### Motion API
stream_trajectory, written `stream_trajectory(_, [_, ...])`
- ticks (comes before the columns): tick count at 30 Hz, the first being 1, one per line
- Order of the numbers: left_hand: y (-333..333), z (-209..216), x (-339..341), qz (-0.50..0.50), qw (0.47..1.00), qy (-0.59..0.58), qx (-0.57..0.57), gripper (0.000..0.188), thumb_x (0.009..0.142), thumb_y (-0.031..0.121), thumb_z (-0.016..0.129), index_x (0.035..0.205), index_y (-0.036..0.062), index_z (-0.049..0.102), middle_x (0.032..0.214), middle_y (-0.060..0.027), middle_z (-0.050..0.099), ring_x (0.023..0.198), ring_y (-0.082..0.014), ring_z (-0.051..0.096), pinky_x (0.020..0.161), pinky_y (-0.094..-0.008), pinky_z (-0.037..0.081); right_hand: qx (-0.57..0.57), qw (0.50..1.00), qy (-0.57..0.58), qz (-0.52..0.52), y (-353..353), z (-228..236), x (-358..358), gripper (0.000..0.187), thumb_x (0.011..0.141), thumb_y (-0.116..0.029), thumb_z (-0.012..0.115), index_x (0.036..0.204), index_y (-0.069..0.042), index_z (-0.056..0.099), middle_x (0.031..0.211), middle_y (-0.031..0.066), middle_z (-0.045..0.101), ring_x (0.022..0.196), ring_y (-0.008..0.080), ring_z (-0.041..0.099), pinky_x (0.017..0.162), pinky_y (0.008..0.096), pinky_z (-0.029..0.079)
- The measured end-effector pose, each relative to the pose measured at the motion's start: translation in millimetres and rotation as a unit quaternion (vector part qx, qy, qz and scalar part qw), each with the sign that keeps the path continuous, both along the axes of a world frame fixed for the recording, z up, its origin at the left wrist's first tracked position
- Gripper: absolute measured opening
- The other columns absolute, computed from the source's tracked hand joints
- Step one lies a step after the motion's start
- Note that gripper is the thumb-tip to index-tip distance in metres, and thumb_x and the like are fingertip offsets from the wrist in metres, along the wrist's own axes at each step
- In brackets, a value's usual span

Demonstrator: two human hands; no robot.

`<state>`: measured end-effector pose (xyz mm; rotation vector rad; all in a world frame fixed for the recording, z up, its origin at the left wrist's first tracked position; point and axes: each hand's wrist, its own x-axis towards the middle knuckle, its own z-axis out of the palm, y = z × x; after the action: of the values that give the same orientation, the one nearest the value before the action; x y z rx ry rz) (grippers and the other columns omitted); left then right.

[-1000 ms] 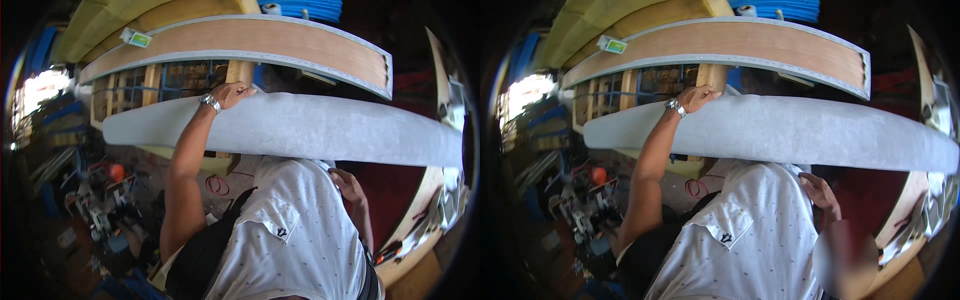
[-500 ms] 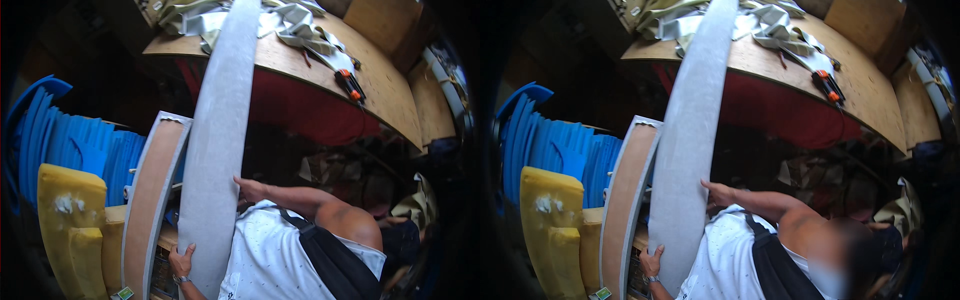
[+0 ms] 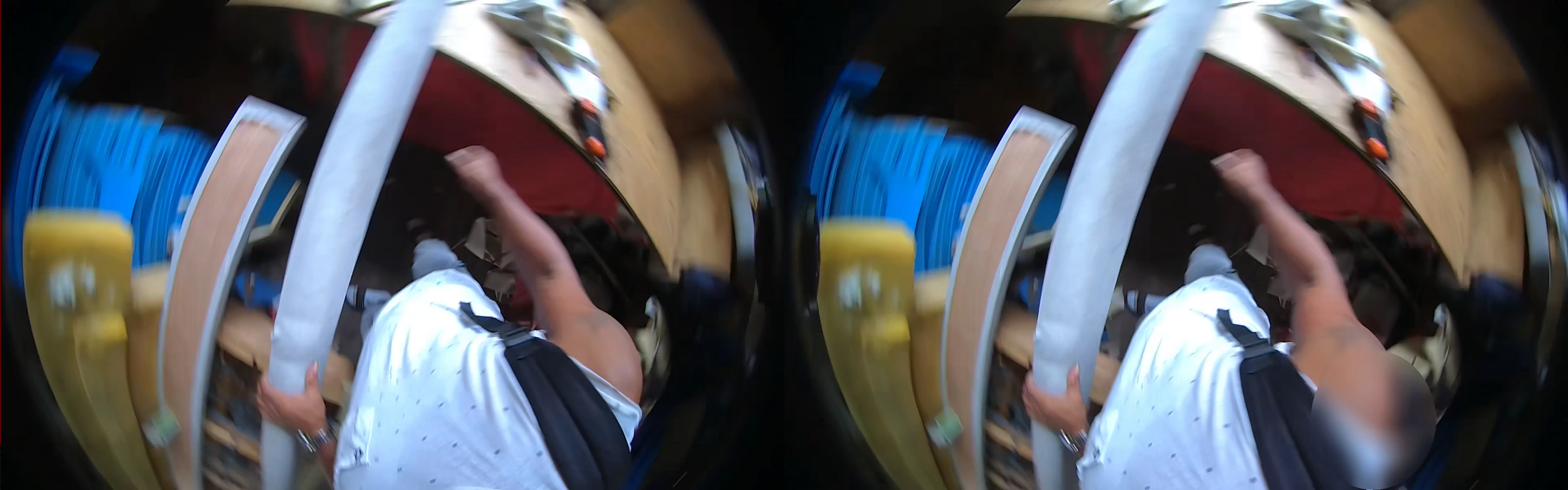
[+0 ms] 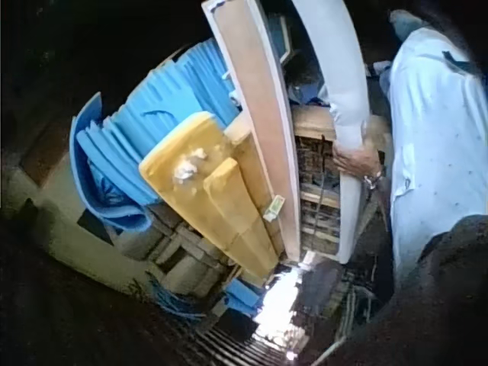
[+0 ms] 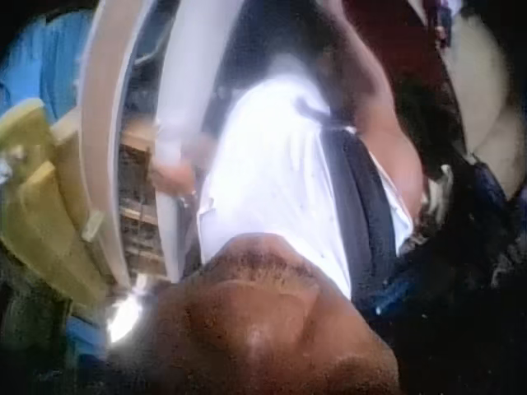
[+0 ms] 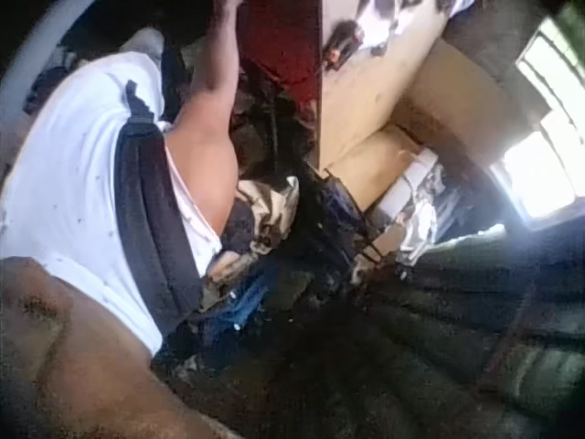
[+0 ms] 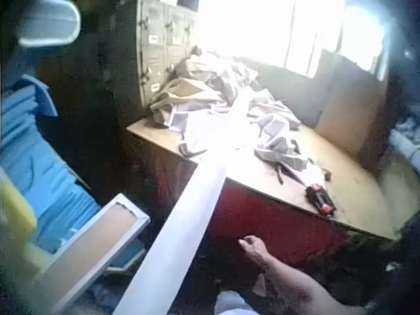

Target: Stapling white fabric onto a curved wooden furniture frame using a pneumatic stapler.

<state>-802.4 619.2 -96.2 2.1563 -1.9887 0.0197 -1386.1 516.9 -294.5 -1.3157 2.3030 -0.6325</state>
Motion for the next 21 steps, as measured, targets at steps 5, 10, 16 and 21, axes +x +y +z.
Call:
stream_trajectory(5, [2.0,-5.9,-44.2,0.013,1.0,-0.017,0.012,0.096,0.057,0.055,0.089,0.129,0.004,0.053,0.121,-0.0194,0.061,0.11,-0.0411,0.056,0.097,-0.0542,0.041,-0.164,0.936,-0.216,0.225,-38.8,60.7,-229.0,0.034,0.102,-0.023,0.048,0.13,-0.008,0.059,0.12,0.0128,0.061,0.112,0.024,0.056,0.094,0.0398,0.041])
stream_trajectory(10, [61.3,-35.1,-93.7,0.088,0.995,-0.041,-0.029,0.098,0.049,0.053,0.093,0.125,0.0071,0.053,0.125,-0.0133,0.059,0.115,-0.0352,0.054,0.102,-0.0534,0.036,-0.202,0.436,-0.875,0.061,-89.2,10.5,-544.1,0.057,0.102,-0.015,0.037,0.158,-0.007,0.026,0.153,0.0134,0.043,0.143,0.0323,0.038,0.115,0.0623,0.025])
stream_trajectory(16, [96.3,-42.1,-155.3,0.179,0.982,-0.051,0.019,0.101,0.047,0.026,0.097,0.132,0.0089,0.046,0.132,-0.0155,0.054,0.126,-0.0374,0.048,0.109,-0.0528,0.031,-0.175,0.555,-0.813,-0.018,-194.6,-48.3,-565.2,0.057,0.098,-0.013,0.043,0.153,-0.007,0.031,0.136,0.0111,0.049,0.123,0.0291,0.043,0.101,0.0544,0.03])
stream_trajectory(21, [117.3,-28.0,-181.8,0.208,0.971,-0.111,0.029,0.097,0.05,0.029,0.095,0.132,0.0093,0.046,0.133,-0.0139,0.053,0.126,-0.0374,0.047,0.11,-0.053,0.031,-0.199,0.656,-0.721,-0.105,-88.2,-8.9,-450.7,0.056,0.095,-0.012,0.05,0.149,-0.008,0.036,0.119,0.0089,0.054,0.103,0.0259,0.048,0.087,0.0465,0.036])
